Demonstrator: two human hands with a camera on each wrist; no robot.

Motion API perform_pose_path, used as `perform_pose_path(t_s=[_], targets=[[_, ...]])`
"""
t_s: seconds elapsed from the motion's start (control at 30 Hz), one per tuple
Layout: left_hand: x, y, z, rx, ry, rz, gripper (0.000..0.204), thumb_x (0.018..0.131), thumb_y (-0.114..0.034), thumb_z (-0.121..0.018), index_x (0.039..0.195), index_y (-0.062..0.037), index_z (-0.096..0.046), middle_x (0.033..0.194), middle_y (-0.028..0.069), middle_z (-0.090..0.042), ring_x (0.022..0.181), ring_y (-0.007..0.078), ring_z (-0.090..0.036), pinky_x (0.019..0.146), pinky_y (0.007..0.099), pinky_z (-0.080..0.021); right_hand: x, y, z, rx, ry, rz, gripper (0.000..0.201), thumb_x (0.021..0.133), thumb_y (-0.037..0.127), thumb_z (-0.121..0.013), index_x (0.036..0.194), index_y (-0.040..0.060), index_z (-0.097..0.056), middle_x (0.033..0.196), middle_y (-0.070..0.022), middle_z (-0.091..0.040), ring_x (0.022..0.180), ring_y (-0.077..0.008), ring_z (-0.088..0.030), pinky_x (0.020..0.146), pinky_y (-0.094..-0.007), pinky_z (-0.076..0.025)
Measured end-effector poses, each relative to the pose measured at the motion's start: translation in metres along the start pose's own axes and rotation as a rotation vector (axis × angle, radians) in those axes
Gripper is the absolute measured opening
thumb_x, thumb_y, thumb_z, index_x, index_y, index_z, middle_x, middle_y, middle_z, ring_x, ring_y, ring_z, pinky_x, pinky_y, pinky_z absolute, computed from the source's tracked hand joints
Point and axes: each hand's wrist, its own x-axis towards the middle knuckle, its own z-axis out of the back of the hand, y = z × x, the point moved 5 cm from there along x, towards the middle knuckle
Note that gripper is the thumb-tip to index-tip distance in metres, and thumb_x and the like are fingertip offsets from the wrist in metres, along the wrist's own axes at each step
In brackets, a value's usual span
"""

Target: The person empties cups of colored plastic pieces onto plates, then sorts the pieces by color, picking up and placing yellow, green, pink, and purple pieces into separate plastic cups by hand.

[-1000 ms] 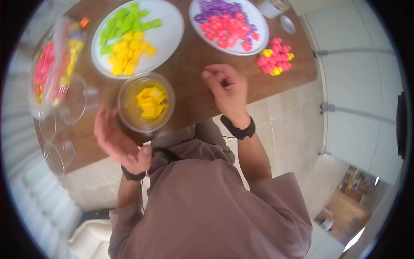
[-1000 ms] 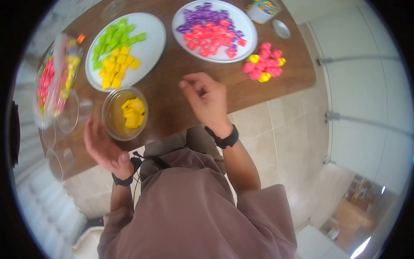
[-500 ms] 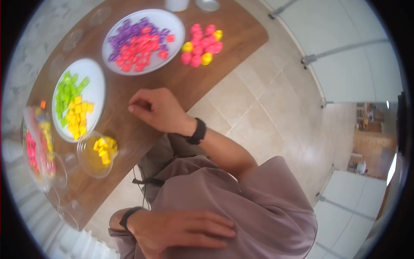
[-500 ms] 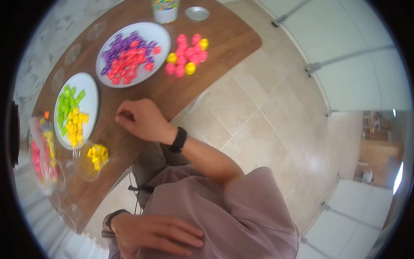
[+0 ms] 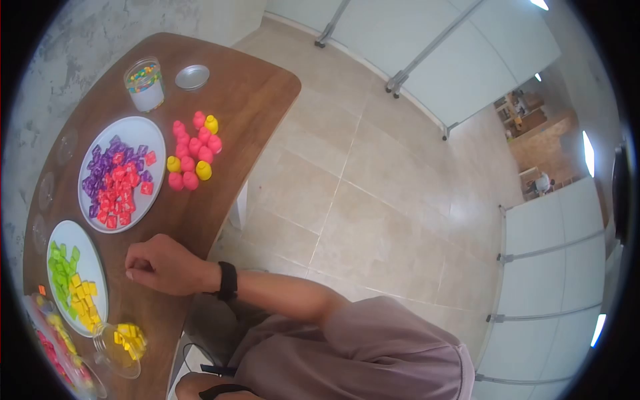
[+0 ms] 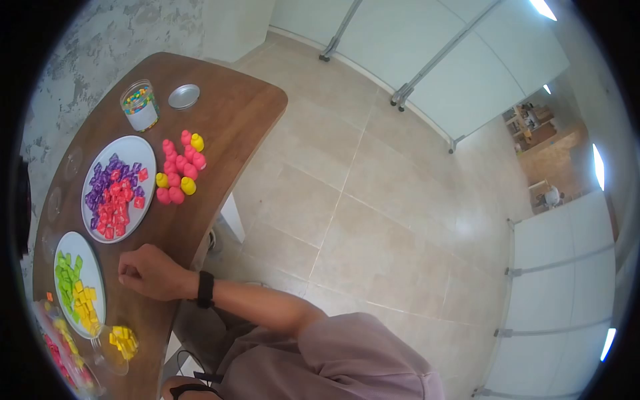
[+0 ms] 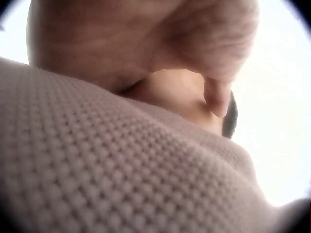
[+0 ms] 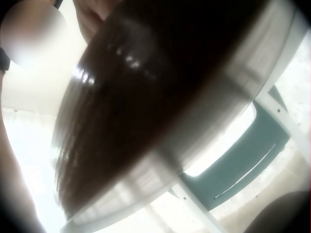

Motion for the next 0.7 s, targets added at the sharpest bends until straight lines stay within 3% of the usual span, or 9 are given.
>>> perform_pose_path(t_s=[0.1, 0.17, 0.23, 0.37, 0.47, 0.7], targets=[[-0.003, 0.019, 0.008, -0.04, 0.045, -0.029, 0.078, 0.077, -0.026, -0.094, 0.136, 0.0049, -0.055, 0.142, 0.0231, -0.058, 0.126, 0.0279, -0.059, 0.101, 0.0428, -0.052, 0.0, 0.0, -0.001, 0.021, 0.054, -0.004, 0.012, 0.091, 0.012, -0.072, 0.094, 0.0012, -0.067, 0.072, -0.0136, -0.068, 0.061, -0.0261, -0.065, 0.062, -0.0344, -0.052], [-0.011, 0.021, 0.016, 0.04, 0.016, -0.021, 0.077, 0.077, -0.026, -0.094, 0.136, 0.005, -0.056, 0.142, 0.0229, -0.058, 0.125, 0.0275, -0.059, 0.101, 0.0426, -0.052, 0.0, -0.001, -0.001, -0.009, -0.033, 0.029, 0.013, 0.092, 0.013, -0.073, 0.096, 0.001, -0.069, 0.072, -0.0119, -0.069, 0.06, -0.0204, -0.066, 0.061, -0.0321, -0.052], [-0.017, 0.024, 0.021, 0.172, -0.063, -0.032, 0.076, 0.077, -0.026, -0.094, 0.135, 0.005, -0.056, 0.141, 0.0228, -0.059, 0.125, 0.0271, -0.059, 0.1, 0.0423, -0.052, 0.0, 0.002, 0.0, 0.008, -0.008, -0.112, 0.015, 0.092, 0.015, -0.073, 0.098, 0.0011, -0.071, 0.076, -0.0146, -0.071, 0.065, -0.0216, -0.069, 0.062, -0.0338, -0.053], [-0.032, 0.017, 0.017, 0.49, -0.297, -0.071, 0.075, 0.077, -0.026, -0.094, 0.134, 0.0051, -0.057, 0.14, 0.0226, -0.06, 0.123, 0.0262, -0.06, 0.099, 0.0418, -0.053, -0.007, 0.001, 0.001, -0.088, -0.011, -0.187, 0.013, 0.093, 0.013, -0.076, 0.1, 0.0027, -0.075, 0.073, -0.006, -0.071, 0.065, -0.0065, -0.061, 0.059, -0.0254, -0.048], [-0.038, 0.008, 0.008, 0.597, -0.389, -0.077, 0.074, 0.078, -0.026, -0.094, 0.134, 0.0052, -0.057, 0.139, 0.0225, -0.061, 0.122, 0.0256, -0.061, 0.098, 0.0414, -0.053, -0.005, 0.007, 0.003, -0.026, -0.013, -0.188, 0.01, 0.094, 0.01, -0.075, 0.098, 0.0009, -0.074, 0.071, 0.0006, -0.067, 0.064, -0.0042, -0.056, 0.059, -0.0227, -0.044], [-0.039, 0.001, 0.005, 0.5, -0.291, -0.16, 0.071, 0.078, -0.025, -0.093, 0.132, 0.0054, -0.059, 0.137, 0.0221, -0.063, 0.119, 0.0241, -0.062, 0.095, 0.0405, -0.055, 0.0, -0.001, 0.001, 0.003, -0.009, -0.18, 0.008, 0.095, 0.007, -0.074, 0.099, -0.0007, -0.072, 0.073, 0.0059, -0.061, 0.063, -0.0004, -0.048, 0.059, -0.0193, -0.037]])
